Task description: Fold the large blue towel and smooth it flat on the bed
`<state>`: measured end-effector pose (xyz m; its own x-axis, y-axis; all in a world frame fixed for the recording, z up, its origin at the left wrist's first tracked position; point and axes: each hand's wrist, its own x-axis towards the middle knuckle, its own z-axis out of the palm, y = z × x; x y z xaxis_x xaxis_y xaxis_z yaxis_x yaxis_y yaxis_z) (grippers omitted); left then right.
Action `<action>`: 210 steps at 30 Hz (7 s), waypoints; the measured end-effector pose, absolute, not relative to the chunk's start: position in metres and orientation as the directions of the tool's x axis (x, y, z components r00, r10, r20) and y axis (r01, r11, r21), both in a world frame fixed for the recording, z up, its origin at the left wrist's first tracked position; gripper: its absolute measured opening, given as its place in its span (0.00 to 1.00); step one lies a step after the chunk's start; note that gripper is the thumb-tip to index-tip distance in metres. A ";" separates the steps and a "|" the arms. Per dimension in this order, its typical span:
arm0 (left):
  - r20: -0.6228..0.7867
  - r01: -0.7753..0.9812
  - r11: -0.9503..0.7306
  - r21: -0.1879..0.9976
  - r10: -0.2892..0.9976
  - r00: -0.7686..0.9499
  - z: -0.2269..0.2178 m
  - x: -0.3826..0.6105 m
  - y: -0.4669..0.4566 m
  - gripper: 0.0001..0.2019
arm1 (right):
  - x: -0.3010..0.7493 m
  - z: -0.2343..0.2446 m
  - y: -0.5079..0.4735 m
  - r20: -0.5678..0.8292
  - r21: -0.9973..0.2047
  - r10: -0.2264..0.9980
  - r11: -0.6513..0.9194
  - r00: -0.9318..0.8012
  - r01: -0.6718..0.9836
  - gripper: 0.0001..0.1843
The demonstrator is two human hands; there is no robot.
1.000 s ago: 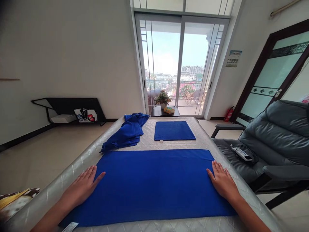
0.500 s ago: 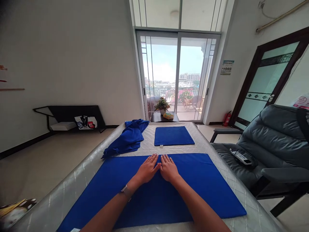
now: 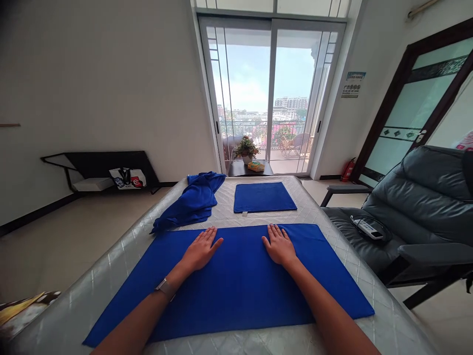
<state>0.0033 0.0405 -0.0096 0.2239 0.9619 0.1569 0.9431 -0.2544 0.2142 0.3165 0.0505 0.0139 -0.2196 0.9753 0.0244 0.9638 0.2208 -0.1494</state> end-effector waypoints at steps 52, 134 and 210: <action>0.140 0.971 0.133 0.199 0.977 -0.163 -0.033 -0.166 0.036 0.43 | 0.476 -0.008 0.064 0.086 -0.041 0.995 -0.052 0.056 0.998 0.40; 0.269 0.901 -0.359 0.242 0.917 0.293 -0.013 0.063 0.041 0.35 | 0.272 0.011 0.046 0.056 -0.213 0.944 0.329 -0.324 0.920 0.36; 0.154 0.980 0.161 0.121 0.972 -0.179 -0.030 -0.160 0.015 0.39 | 0.472 0.000 0.048 0.076 -0.017 0.990 -0.118 0.119 0.993 0.38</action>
<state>-0.1597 0.0145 -0.0301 -0.1789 0.9717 0.1543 0.9795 0.1612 0.1206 0.4719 0.0479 -0.0001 0.1193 0.9900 0.0758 0.9928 -0.1184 -0.0171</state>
